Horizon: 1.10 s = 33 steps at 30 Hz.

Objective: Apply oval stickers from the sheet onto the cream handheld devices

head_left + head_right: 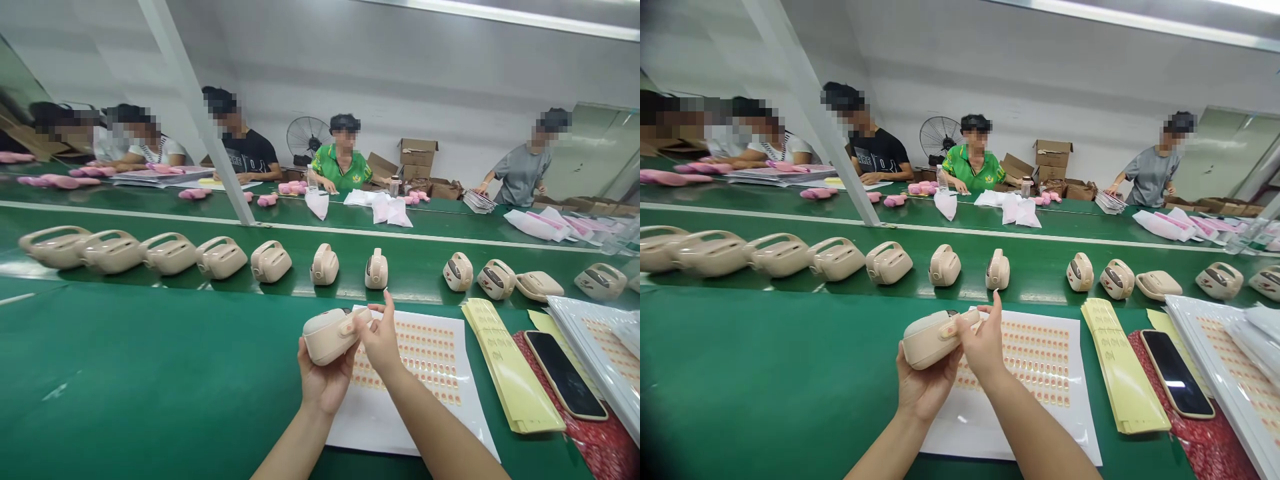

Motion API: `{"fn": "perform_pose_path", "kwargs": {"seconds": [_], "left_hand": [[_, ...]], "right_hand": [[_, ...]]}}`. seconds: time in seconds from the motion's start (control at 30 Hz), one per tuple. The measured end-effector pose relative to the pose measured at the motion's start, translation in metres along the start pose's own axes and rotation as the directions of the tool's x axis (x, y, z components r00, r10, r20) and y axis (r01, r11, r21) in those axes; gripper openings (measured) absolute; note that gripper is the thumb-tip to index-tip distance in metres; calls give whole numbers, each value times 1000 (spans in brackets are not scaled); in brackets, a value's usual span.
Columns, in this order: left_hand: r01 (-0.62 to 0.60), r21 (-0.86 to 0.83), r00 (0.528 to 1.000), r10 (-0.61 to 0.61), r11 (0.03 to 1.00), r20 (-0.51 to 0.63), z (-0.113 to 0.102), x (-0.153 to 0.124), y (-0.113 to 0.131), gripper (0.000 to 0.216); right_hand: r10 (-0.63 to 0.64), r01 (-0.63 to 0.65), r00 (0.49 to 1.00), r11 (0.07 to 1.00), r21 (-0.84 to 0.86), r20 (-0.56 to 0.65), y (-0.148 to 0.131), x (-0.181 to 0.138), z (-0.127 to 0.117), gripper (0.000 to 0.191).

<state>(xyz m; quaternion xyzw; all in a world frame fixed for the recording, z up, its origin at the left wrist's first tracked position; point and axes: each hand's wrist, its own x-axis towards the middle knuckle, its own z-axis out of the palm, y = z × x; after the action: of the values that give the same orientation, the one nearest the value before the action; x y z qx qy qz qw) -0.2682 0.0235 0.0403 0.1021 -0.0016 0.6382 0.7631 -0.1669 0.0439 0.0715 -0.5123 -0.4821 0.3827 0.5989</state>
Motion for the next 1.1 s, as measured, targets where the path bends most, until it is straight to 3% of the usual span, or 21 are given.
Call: {"fn": "perform_pose_path", "kwargs": {"seconds": [0.13,0.23,0.33,0.43,0.57,0.73,0.83,0.97,1.1], "left_hand": [[32,106,999,-30,994,-19,-3,-1,3,66],[27,384,998,-6,923,-56,3,-4,3,66],[-29,769,999,31,638,12,9,-10,-4,96],[-117,927,991,-12,357,130,6,-16,-14,108],[-82,966,983,-140,245,119,-5,-19,-20,99],[-120,980,977,-157,159,145,-4,-19,-17,98],[-126,992,966,-222,31,130,1,-21,-17,98],[-226,960,938,-304,-165,169,2,-23,-17,100],[-323,926,912,-325,-195,249,-4,-22,-16,100]], "right_hand": [[97,-98,991,995,-1,-91,-5,25,-29,59],[99,-99,994,995,-6,-47,-23,37,-57,52],[94,-94,979,996,-7,182,-46,33,-76,50],[122,-114,896,992,-43,428,-62,21,-84,48],[178,-97,843,979,-181,508,-67,7,-88,54],[165,-54,845,972,-227,508,-61,-1,-90,58],[164,-59,834,976,-211,526,-60,-4,-91,61],[191,-36,812,960,-279,552,-64,-6,-92,64],[218,2,784,936,-353,582,-72,-4,-93,71]]}}
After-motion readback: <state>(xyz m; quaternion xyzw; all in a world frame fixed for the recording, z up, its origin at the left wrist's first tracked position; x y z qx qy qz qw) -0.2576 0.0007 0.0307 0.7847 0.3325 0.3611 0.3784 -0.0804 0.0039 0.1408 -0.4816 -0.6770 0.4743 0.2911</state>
